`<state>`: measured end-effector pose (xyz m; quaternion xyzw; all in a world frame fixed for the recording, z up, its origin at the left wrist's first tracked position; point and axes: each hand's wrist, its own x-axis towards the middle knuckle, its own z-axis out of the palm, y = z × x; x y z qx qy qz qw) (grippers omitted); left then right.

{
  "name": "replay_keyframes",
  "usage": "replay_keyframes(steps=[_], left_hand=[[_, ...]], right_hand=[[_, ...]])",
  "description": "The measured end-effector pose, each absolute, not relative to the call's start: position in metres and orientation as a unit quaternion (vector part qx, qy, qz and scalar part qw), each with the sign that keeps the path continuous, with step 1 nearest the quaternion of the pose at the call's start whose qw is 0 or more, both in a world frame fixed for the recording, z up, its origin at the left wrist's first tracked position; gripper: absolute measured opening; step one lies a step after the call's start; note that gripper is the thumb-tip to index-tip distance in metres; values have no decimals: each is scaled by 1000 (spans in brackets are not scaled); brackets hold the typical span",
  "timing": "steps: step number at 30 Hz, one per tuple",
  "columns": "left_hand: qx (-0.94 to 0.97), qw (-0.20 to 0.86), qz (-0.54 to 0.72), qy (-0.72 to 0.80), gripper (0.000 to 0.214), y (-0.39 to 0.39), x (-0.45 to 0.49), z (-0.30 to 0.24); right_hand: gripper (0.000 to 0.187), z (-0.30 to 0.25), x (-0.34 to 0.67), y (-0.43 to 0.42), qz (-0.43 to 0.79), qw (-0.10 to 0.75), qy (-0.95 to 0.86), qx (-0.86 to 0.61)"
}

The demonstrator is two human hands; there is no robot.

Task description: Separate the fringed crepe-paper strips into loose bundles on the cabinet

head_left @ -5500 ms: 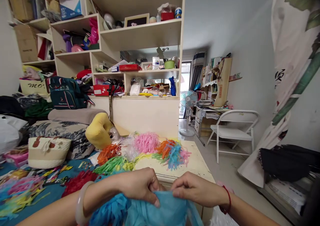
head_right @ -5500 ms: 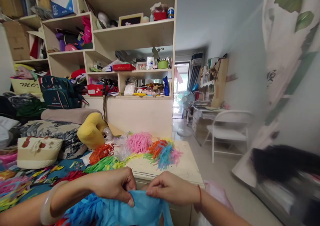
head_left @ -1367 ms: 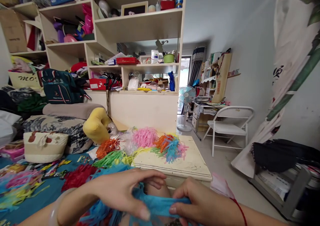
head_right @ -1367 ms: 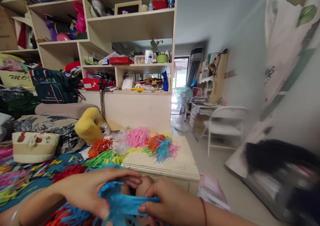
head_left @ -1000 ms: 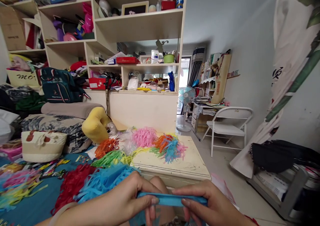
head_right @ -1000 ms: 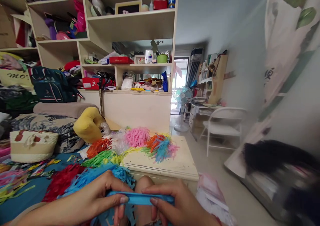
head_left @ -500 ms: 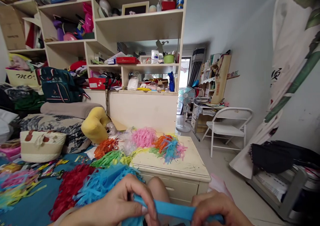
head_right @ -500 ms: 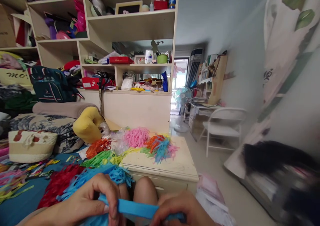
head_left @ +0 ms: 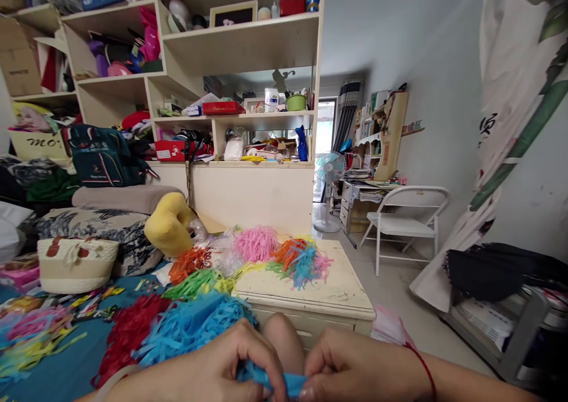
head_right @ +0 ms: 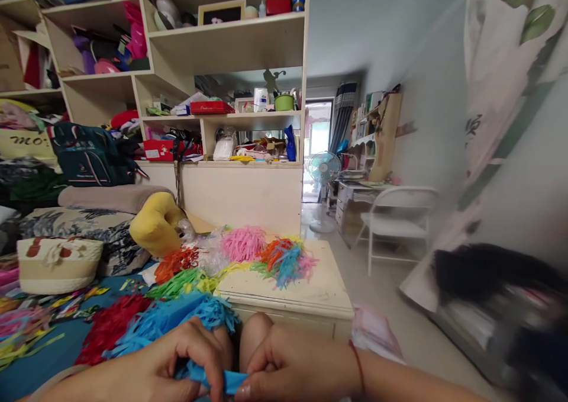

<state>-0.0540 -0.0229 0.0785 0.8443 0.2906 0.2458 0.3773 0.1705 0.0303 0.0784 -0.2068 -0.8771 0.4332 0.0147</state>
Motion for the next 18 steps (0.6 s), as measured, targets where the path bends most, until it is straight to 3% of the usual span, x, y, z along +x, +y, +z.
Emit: replay_keyframes(steps=[4, 9, 13, 18], left_hand=[[875, 320, 188, 310, 49, -23, -53, 90], [822, 364, 190, 394, 20, -23, -37, 89], [763, 442, 231, 411, 16, -19, -40, 71], [747, 438, 291, 406, 13, -20, -47, 62]], right_hand=[[23, 77, 166, 27, 369, 15, -904, -214], [25, 88, 171, 23, 328, 21, -925, -192], [26, 82, 188, 23, 380, 34, -885, -266], [34, 61, 198, 17, 500, 145, -813, -260]])
